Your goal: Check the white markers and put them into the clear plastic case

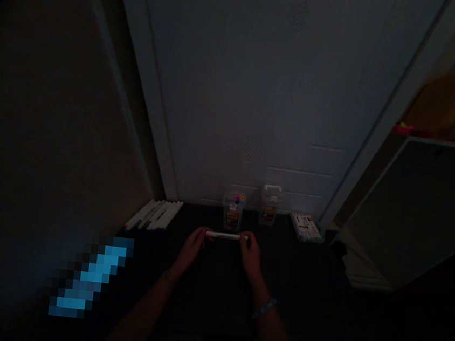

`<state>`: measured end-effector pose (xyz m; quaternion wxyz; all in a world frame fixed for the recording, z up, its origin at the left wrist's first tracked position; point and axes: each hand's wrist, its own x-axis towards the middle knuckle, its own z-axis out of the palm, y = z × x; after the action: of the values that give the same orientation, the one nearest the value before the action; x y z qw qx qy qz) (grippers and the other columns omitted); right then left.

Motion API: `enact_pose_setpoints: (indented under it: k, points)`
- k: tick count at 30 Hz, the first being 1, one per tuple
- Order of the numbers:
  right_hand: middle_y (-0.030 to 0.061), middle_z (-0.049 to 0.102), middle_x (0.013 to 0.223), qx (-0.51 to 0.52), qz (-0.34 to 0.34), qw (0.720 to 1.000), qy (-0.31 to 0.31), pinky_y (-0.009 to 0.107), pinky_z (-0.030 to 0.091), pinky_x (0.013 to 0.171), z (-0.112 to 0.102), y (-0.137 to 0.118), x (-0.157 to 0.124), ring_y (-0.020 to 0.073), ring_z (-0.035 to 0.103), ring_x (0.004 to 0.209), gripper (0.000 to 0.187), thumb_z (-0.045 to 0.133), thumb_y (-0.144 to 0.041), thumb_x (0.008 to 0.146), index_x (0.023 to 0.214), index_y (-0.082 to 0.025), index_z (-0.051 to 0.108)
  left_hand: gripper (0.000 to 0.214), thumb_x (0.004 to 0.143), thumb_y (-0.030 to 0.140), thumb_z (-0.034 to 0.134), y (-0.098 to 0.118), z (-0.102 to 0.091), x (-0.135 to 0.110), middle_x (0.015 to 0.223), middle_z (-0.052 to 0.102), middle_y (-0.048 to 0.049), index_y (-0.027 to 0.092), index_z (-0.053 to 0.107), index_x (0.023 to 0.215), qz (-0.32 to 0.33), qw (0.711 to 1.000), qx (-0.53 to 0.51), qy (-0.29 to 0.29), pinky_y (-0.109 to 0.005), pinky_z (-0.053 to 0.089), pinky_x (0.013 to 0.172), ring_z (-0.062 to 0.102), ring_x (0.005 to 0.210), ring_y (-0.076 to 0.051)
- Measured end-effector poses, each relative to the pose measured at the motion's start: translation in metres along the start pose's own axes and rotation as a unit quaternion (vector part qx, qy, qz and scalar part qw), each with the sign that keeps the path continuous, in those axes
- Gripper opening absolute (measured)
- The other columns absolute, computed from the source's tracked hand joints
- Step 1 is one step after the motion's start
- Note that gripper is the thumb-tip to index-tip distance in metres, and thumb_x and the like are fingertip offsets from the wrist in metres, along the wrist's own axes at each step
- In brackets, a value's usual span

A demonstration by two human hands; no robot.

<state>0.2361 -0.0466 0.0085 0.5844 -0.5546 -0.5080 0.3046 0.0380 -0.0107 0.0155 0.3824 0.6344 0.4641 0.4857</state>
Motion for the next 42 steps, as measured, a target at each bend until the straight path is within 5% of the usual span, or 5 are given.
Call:
enact_pose_setpoints:
  k: [8, 18, 28, 35, 42]
  points:
    - [0.0028, 0.062, 0.085, -0.016, -0.003, 1.0, -0.016, 0.026, 0.043, 0.065, -0.001, -0.002, -0.001, 0.0176, 0.055, 0.075, 0.035, 0.044, -0.048, 0.081, 0.096, -0.021, 0.058, 0.037, 0.08, 0.048, 0.044, -0.003, 0.002, 0.001, 0.081, 0.064, -0.0039, 0.018, 0.058, 0.097, -0.009, 1.0, -0.029, -0.007, -0.025, 0.041, 0.063, 0.056, 0.072, -0.015]
    - [0.0029, 0.06, 0.094, -0.182, -0.149, 0.961, -0.146, 0.029, 0.043, 0.078, 0.004, -0.01, -0.008, 0.0172, 0.056, 0.085, 0.024, 0.049, -0.034, 0.083, 0.102, -0.027, 0.062, 0.045, 0.073, 0.049, 0.055, 0.014, -0.006, 0.0, 0.092, 0.063, -0.0065, 0.016, 0.056, 0.104, -0.047, 0.989, -0.128, 0.065, -0.024, 0.043, 0.066, 0.058, 0.079, -0.016]
    - [0.003, 0.055, 0.103, -0.253, -0.146, 0.943, -0.158, 0.028, 0.042, 0.079, 0.003, -0.006, -0.008, 0.0179, 0.054, 0.092, 0.04, 0.054, -0.013, 0.075, 0.11, -0.032, 0.061, 0.024, 0.069, 0.035, 0.066, 0.041, 0.03, -0.032, 0.084, 0.057, -0.0028, 0.02, 0.068, 0.089, 0.111, 0.975, -0.038, -0.187, -0.025, 0.04, 0.067, 0.051, 0.074, -0.014]
    - [0.0027, 0.056, 0.101, -0.251, -0.13, 0.946, -0.157, 0.029, 0.043, 0.078, 0.005, -0.006, -0.008, 0.0182, 0.055, 0.089, 0.032, 0.057, -0.022, 0.076, 0.106, -0.032, 0.063, 0.027, 0.072, 0.038, 0.062, 0.032, 0.027, -0.027, 0.081, 0.057, -0.0028, 0.02, 0.068, 0.092, 0.083, 0.99, -0.018, -0.114, -0.025, 0.04, 0.065, 0.05, 0.073, -0.015]
    - [0.0023, 0.057, 0.098, -0.237, -0.131, 0.948, -0.165, 0.028, 0.042, 0.078, 0.004, -0.004, -0.007, 0.0177, 0.056, 0.089, 0.029, 0.058, -0.022, 0.077, 0.104, -0.031, 0.063, 0.028, 0.07, 0.037, 0.065, 0.031, 0.026, -0.027, 0.086, 0.061, -0.0054, 0.02, 0.069, 0.092, 0.066, 0.99, -0.033, -0.117, -0.028, 0.043, 0.071, 0.054, 0.08, -0.018]
